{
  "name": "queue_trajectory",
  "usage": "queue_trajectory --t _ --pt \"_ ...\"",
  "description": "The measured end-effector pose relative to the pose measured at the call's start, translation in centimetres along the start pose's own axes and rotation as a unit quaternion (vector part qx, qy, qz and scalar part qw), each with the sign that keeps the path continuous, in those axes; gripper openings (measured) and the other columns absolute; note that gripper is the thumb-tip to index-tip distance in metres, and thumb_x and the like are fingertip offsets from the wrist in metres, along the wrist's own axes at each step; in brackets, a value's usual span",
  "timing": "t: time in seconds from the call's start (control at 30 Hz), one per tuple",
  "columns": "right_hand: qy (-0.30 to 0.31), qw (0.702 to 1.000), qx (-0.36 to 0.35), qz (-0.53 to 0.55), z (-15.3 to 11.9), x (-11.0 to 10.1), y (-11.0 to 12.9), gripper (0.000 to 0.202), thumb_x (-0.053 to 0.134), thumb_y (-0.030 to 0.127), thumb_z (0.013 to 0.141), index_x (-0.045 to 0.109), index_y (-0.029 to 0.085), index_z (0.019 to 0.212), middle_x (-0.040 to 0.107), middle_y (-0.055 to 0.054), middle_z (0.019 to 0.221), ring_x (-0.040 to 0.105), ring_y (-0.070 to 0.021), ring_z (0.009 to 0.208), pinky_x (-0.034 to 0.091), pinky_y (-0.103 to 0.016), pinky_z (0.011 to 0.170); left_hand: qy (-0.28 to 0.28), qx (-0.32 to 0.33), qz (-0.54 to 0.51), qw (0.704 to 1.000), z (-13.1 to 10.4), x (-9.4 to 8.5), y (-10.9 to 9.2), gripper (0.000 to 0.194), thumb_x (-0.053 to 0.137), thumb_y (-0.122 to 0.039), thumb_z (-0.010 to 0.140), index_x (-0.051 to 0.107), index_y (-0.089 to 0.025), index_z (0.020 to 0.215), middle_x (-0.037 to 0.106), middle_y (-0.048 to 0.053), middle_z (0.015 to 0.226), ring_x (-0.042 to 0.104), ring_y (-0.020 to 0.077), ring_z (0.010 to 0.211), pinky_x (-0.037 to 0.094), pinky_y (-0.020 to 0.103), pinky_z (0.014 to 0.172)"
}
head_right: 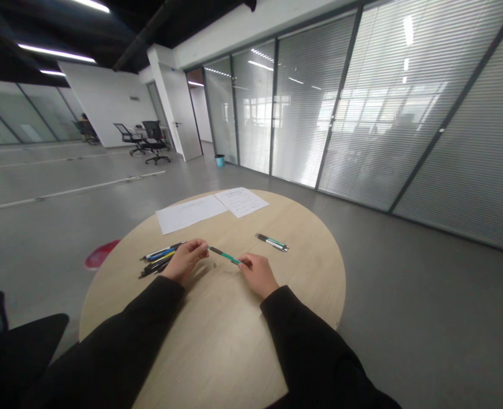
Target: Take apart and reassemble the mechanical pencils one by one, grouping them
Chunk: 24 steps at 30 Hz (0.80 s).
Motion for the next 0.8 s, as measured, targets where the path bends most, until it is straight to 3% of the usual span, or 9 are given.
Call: queue_trajectory --t 0.37,0.57,0.7,0.8 --pt "0.016 1.0 0.006 0.006 0.0 0.2 -0.4 0.016 0.059 0.022 0.081 0.074 0.02 0.088 0.069 -0.001 0.076 0.059 -0.0153 0.069 0.042 -0.025 0.066 0.006 -0.013 -0.046 0.999 -0.5 0.7 -0.7 0.035 0.082 -0.046 0.068 0.064 -0.017 0.074 0.06 -0.001 0.067 0.057 0.0132 0.064 0.048 0.029 0.068" --pt "0.004 1.0 0.015 0.021 0.1 -0.3 -0.8 0.016 0.058 0.023 0.081 0.072 0.019 0.088 0.069 0.0 0.076 0.058 -0.0155 0.069 0.042 -0.025 0.065 0.029 -0.033 -0.05 0.998 -0.7 1.2 -0.5 0.039 0.08 -0.046 0.072 0.067 -0.017 0.094 0.066 0.003 0.082 0.061 0.0145 0.07 0.049 0.03 0.071" --pt "-0.018 0.999 0.028 0.039 0.4 -0.6 -1.5 0.014 0.059 0.023 0.08 0.071 0.019 0.087 0.069 0.0 0.075 0.059 -0.0157 0.068 0.042 -0.026 0.063 0.025 0.042 0.09 0.995 -1.0 0.9 -1.0 0.032 0.068 -0.048 0.082 0.067 -0.019 0.096 0.066 0.004 0.082 0.059 0.0172 0.071 0.048 0.032 0.069" --pt "-0.036 0.995 0.042 0.084 0.7 -0.8 -2.4 0.015 0.058 0.026 0.082 0.069 0.019 0.088 0.071 -0.003 0.079 0.063 -0.0171 0.071 0.047 -0.027 0.065 0.036 0.148 0.287 0.946 -1.6 1.5 -1.8 0.02 0.063 -0.039 0.085 0.068 -0.02 0.088 0.065 0.005 0.08 0.057 0.0208 0.076 0.045 0.035 0.074"
Point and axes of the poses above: each hand's wrist, its own z-axis towards the middle knuckle, its own x-axis out of the palm, y = z × x, the point moved 4 cm from there along z, towards the middle knuckle
